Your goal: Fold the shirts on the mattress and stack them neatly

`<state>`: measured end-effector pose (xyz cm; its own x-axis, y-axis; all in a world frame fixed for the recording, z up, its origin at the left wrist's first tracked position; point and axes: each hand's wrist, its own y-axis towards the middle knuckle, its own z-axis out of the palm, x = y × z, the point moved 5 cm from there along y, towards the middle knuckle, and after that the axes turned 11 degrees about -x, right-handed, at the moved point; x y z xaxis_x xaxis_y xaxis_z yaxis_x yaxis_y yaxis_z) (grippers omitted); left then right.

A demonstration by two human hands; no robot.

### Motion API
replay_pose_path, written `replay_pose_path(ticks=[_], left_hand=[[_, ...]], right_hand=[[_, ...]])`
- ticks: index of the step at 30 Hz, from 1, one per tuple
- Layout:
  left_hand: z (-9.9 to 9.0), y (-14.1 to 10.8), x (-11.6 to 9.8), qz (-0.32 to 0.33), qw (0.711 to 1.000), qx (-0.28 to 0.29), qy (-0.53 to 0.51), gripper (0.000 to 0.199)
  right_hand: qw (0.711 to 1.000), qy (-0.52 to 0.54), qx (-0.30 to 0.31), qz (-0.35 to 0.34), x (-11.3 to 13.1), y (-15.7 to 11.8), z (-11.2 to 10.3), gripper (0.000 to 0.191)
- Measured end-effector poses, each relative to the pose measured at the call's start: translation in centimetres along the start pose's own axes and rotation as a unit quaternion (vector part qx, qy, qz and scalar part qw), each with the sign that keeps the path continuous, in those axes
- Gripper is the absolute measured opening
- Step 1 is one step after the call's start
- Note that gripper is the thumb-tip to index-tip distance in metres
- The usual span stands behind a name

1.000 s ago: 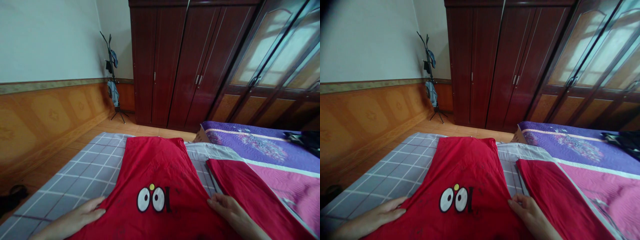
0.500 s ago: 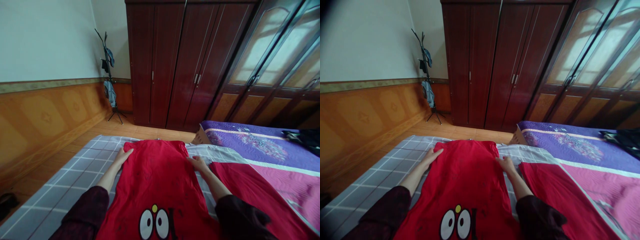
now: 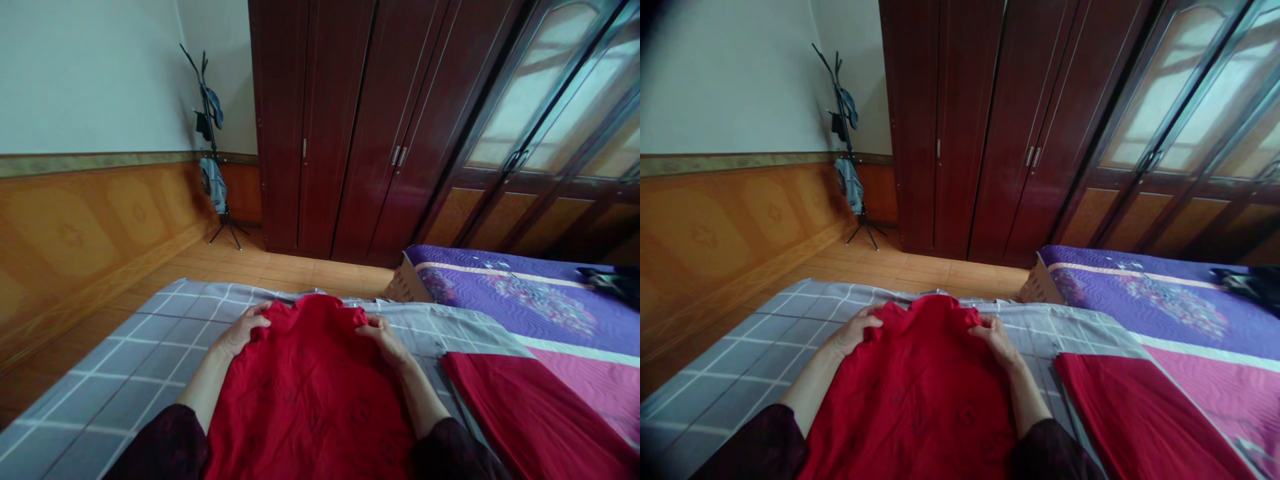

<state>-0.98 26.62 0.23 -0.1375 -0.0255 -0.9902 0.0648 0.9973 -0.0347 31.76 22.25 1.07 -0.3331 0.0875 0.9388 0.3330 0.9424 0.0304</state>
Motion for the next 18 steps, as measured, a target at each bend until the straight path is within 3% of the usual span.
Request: replay_pose_path(ticks=[2,4,7,11,18], left_hand=[[0.4,-0.4,-0.1,-0.007,1.000,0.030,0.000,0.031],[0.8,-0.1,-0.1,-0.002,1.000,0.026,0.014,0.029],[0.4,1.6,0.2,0.034,0.996,-0.080,0.031,0.037],[-1.8,3.6,1.6,0.064,0.966,-0.243,0.060,0.042],[-3.9,3.5,2.5,0.093,0.931,-0.322,0.145,0.042]], right_hand=[[0.999,0.015,0.049,0.001,0.1,-0.4,0.4,0.026],[0.999,0.010,0.047,-0.001,0.1,-0.1,0.5,0.027],[0.999,-0.014,-0.049,-0.012,-0.3,1.5,-0.5,0.033],[0.975,-0.080,-0.206,-0.005,-1.7,3.1,-3.3,0.040],[0.943,-0.205,-0.262,0.007,-2.4,3.3,-4.3,0.039]])
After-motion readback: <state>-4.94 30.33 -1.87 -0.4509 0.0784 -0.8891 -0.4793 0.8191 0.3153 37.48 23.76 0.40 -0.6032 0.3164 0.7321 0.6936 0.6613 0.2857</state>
